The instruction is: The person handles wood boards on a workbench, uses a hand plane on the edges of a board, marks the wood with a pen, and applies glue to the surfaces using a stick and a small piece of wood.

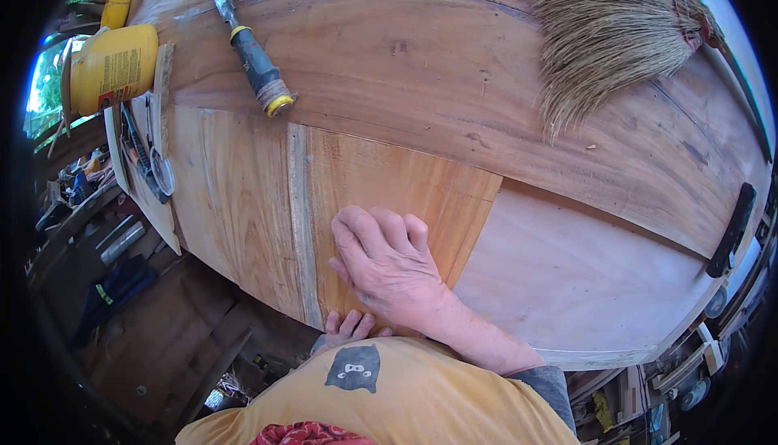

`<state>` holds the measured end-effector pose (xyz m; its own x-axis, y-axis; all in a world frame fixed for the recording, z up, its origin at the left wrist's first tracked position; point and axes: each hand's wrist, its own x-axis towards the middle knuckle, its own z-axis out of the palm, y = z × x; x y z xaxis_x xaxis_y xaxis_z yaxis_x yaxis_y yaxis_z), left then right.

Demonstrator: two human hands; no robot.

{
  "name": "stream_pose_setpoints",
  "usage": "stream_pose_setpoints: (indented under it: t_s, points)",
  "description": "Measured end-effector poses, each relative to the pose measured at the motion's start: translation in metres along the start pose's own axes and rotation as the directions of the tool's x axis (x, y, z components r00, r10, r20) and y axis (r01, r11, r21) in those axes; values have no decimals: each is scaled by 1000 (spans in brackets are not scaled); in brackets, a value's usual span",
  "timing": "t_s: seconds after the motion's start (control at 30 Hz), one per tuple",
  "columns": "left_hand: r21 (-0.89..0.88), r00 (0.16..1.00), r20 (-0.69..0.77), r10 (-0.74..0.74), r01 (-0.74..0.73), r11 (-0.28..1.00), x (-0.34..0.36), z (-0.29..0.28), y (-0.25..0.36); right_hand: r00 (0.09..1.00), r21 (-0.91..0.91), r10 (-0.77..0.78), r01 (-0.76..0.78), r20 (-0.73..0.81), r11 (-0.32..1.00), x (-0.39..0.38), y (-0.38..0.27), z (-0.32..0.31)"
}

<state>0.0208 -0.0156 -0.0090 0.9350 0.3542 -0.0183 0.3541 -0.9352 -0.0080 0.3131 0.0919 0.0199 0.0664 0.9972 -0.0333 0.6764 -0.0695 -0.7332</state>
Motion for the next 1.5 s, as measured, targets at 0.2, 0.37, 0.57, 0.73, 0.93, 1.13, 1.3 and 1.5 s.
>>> stream_pose_setpoints:
  t_s: [0.2, 0.37, 0.57, 0.73, 0.93, 1.13, 1.3, 1.5]
  points:
    - [-36, 1000, -4, -2, 2, 999, 1, -4, -2, 1000, 7, 2, -2, 15, 1000, 1, 0, 1]
    - [-32, 1000, -1, 2, -2, 999, 2, -5, -1, 1000, 6, 10, -11, 29, 1000, 1, 0, 0]
    - [-35, 1000, 2, -4, 4, 999, -4, 0, 2, 1000, 23, 29, -29, 7, 999, -1, -2, 0]
    - [-37, 999, -53, -12, 10, 999, -8, 6, 6, 998, 51, -2, 6, -63, 999, 1, -8, -2]
    - [-71, 1000, 12, -7, 8, 997, -8, 2, 5, 975, -26, -69, 64, -212, 998, -7, -11, 3]
    - [-165, 995, -94, 34, -50, 985, -10, -7, 10, 927, -250, -49, -48, -371, 967, 2, -6, 9]
    - [-214, 982, -139, 131, -159, 964, -23, -64, -2, 883, -387, 220, -390, -415, 835, 14, 21, -56]
    - [-301, 948, -168, 272, -312, 901, -51, -87, -52, 879, -324, 452, -477, -153, 817, -35, 14, -101]
